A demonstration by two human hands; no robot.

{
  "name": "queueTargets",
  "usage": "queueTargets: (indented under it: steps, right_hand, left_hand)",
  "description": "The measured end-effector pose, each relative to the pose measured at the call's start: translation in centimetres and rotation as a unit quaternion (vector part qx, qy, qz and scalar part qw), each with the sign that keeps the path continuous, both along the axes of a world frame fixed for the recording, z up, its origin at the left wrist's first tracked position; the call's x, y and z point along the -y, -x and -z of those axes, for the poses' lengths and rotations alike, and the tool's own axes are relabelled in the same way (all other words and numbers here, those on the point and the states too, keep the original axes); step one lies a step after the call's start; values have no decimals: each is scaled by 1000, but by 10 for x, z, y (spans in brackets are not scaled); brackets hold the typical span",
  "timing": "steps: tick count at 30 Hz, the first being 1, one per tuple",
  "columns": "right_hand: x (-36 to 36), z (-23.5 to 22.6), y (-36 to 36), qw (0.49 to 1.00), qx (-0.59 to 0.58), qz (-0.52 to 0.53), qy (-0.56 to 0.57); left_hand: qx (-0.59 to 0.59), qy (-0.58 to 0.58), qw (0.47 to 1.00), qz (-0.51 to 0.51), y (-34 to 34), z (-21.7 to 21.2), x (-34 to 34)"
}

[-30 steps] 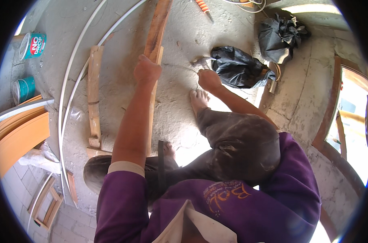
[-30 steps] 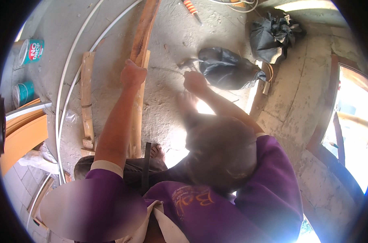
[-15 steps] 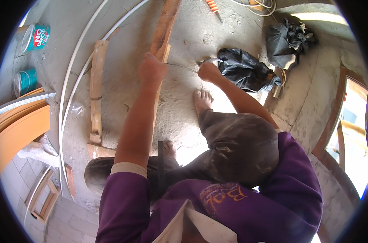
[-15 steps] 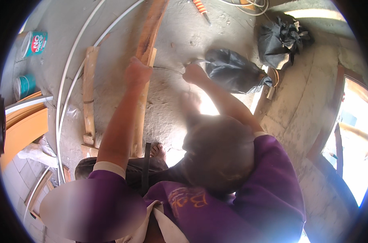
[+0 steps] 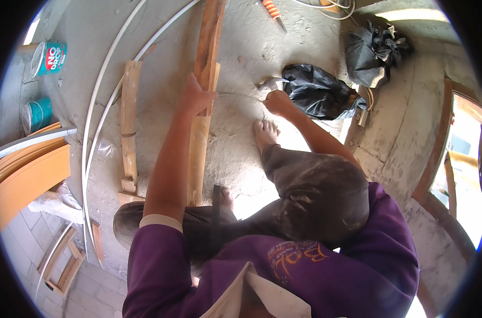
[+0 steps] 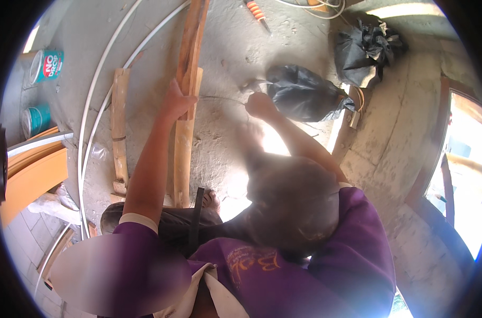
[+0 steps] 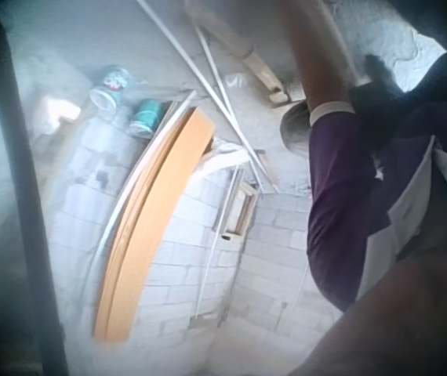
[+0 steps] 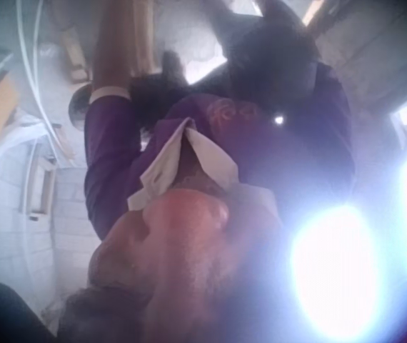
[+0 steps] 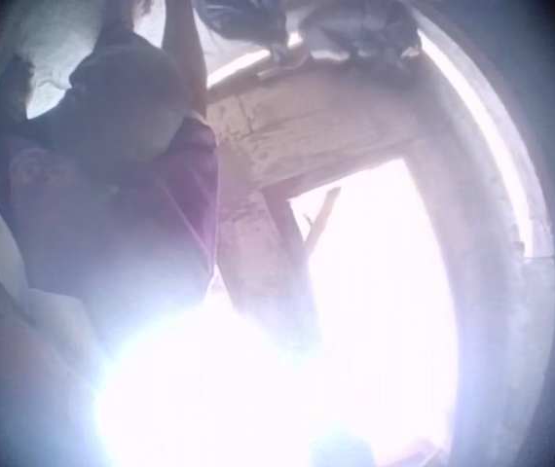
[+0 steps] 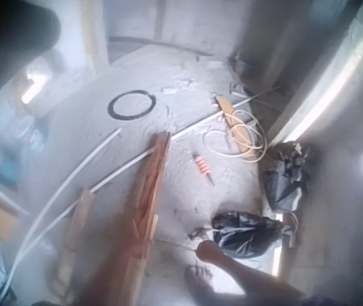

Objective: The person sits on the floor of a construction site and assembles a wooden frame. They use a metal wire to tie wooden planks together, securing the joints by hand. The person also uses a pair of pliers to cut and tighten the wire.

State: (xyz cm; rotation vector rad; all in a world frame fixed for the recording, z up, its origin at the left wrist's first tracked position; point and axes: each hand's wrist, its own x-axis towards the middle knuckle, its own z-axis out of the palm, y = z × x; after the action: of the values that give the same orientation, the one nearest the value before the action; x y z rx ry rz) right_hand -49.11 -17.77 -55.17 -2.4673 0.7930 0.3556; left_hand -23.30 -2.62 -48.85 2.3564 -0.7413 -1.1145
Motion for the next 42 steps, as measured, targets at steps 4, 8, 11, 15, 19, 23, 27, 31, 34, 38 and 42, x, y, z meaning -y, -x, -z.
queueTargets:
  steps: [4, 8, 11, 15, 19, 23, 27, 31, 34, 38, 42]
  right_hand:
    - [-3, -10, 3, 999, -35, -2, -2]
    - [-6, -1, 14, 999, -31, 26, 4]
    - [6, 24, 30, 998, -22, -21, 54]
    - [24, -11, 10, 979, 0, 179, -100]
    - [52, -72, -42, 937, 143, 267, -173]
    - [55, -139, -118, 979, 165, -94, 68]
    - [41, -124, -197, 935, -34, -292, 200]
    - [46, -83, -214, 973, -23, -147, 174]
    - [36, -76, -204, 972, 29, -131, 191]
    - [50, -74, -174, 998, 46, 22, -31]
    - [71, -69, -136, 982, 60, 122, -128]
  left_hand:
    - [60, -15, 998, 20, 0, -2, -1]
    - [140, -9, 990, 27, 11, -17, 4]
    - [127, -15, 992, 3, 19, -12, 10]
    - [104, -24, 994, 10, 14, -28, 10]
    - [115, -35, 992, 34, 10, -17, 10]
    - [96, -45, 994, 31, 10, -33, 6]
    - [-24, 90, 991, -101, -6, 3, -17]
    - [-276, 106, 933, -206, -12, 8, -35]
    - [-302, 34, 927, -222, -11, 13, -60]
    - [-329, 10, 917, -227, -17, 30, -70]
    - [-343, -6, 918, -198, -16, 10, -58]
